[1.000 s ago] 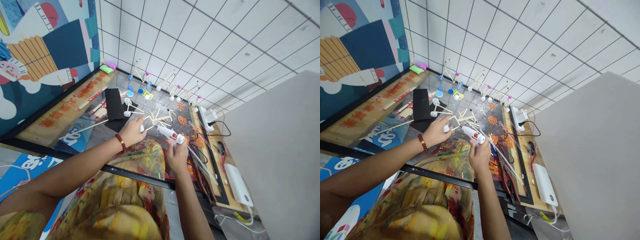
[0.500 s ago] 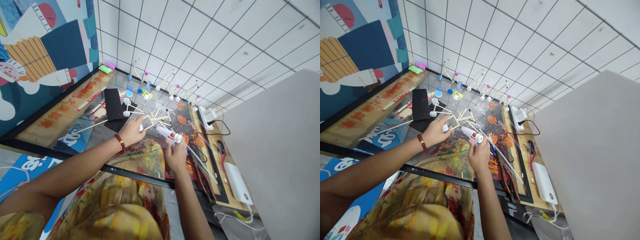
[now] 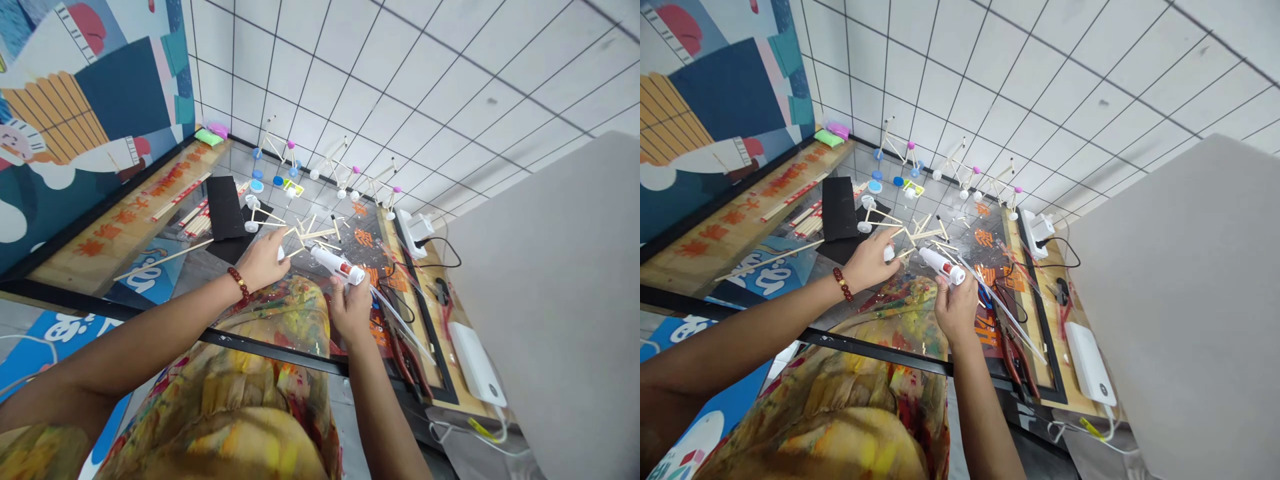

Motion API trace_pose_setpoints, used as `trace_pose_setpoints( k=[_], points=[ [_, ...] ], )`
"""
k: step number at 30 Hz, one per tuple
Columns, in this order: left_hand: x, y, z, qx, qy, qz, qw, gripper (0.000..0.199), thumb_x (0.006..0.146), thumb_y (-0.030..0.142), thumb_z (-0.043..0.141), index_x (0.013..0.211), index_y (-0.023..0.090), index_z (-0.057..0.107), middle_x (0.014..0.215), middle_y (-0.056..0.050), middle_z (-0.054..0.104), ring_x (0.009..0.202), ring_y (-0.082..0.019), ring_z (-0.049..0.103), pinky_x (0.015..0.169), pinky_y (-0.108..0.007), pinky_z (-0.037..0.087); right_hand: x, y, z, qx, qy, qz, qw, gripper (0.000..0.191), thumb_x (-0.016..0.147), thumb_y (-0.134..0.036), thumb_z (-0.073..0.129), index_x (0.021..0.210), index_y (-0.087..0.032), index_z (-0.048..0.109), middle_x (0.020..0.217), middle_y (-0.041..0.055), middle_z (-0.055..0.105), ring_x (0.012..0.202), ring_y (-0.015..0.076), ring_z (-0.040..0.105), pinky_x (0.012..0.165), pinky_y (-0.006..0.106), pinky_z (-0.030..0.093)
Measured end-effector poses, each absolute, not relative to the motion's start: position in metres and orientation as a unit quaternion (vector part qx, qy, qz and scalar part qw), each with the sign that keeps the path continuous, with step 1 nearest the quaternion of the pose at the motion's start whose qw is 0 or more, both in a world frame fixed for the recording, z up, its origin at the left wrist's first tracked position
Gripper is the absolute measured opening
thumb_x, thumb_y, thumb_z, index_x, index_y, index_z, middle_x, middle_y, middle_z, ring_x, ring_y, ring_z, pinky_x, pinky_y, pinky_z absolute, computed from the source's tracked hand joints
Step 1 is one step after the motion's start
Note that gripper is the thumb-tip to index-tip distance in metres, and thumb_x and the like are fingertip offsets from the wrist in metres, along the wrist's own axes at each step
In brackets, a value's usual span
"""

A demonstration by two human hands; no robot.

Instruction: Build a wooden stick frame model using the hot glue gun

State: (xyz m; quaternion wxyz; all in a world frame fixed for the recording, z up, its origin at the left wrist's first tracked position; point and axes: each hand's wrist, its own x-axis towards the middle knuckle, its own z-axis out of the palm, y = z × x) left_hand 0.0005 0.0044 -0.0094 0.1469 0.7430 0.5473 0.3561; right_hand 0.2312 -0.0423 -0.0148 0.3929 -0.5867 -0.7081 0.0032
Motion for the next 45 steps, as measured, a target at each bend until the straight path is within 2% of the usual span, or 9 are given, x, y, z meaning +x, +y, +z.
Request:
trace_pose_setpoints(
  k=[8, 21, 28, 37, 45],
  points=[
    [0.0011, 0.0040, -0.0078, 0.741, 0.548, 0.357, 0.152, 0.066, 0.079, 0.017, 0.063, 0.142, 0.013, 0.046, 0.115, -0.013, 0.067, 0.106, -0.028, 0.066, 0.095, -0.039, 0.053, 0.2306, -0.0428, -0.0108, -0.566, -0.717, 0.027, 0.407, 0.035, 0.096, -0.048, 0.050, 0.118, -0.020, 0.051, 0.104, 0.0124, 0.065, 0.094, 0.0284, 0.062, 0.082, 0.045, 0.050],
    [0.0007, 0.0045, -0.0107, 0.741, 0.548, 0.360, 0.146, 0.066, 0.079, 0.018, 0.063, 0.143, 0.015, 0.045, 0.115, -0.012, 0.067, 0.107, -0.028, 0.066, 0.093, -0.037, 0.053, 0.2316, -0.0384, -0.0145, -0.591, -0.702, 0.014, 0.398, 0.034, 0.096, -0.047, 0.046, 0.114, -0.019, 0.050, 0.102, 0.0146, 0.064, 0.092, 0.0306, 0.063, 0.080, 0.046, 0.051],
    [0.0016, 0.0018, -0.0047, 0.733, 0.565, 0.343, 0.161, 0.069, 0.080, 0.019, 0.063, 0.146, 0.013, 0.042, 0.112, -0.012, 0.068, 0.101, -0.029, 0.068, 0.089, -0.038, 0.055, 0.2311, -0.0372, -0.0152, -0.603, -0.695, 0.015, 0.390, 0.035, 0.096, -0.048, 0.046, 0.113, -0.018, 0.049, 0.102, 0.0169, 0.065, 0.092, 0.0325, 0.063, 0.079, 0.047, 0.051],
    [0.0014, 0.0036, -0.0070, 0.726, 0.562, 0.359, 0.168, 0.071, 0.080, 0.019, 0.065, 0.146, 0.015, 0.041, 0.116, -0.012, 0.069, 0.106, -0.028, 0.068, 0.093, -0.037, 0.054, 0.2317, -0.0385, -0.0164, -0.602, -0.707, -0.010, 0.372, 0.033, 0.097, -0.047, 0.045, 0.112, -0.019, 0.052, 0.100, 0.0146, 0.064, 0.089, 0.0306, 0.063, 0.077, 0.045, 0.051],
    [0.0012, 0.0040, -0.0081, 0.724, 0.570, 0.352, 0.166, 0.072, 0.080, 0.020, 0.065, 0.147, 0.014, 0.040, 0.113, -0.012, 0.070, 0.105, -0.029, 0.069, 0.091, -0.037, 0.055, 0.2295, -0.0377, -0.0166, -0.620, -0.699, 0.004, 0.357, 0.034, 0.095, -0.050, 0.046, 0.107, -0.019, 0.053, 0.097, 0.0152, 0.065, 0.088, 0.0318, 0.061, 0.076, 0.046, 0.050]
  ],
)
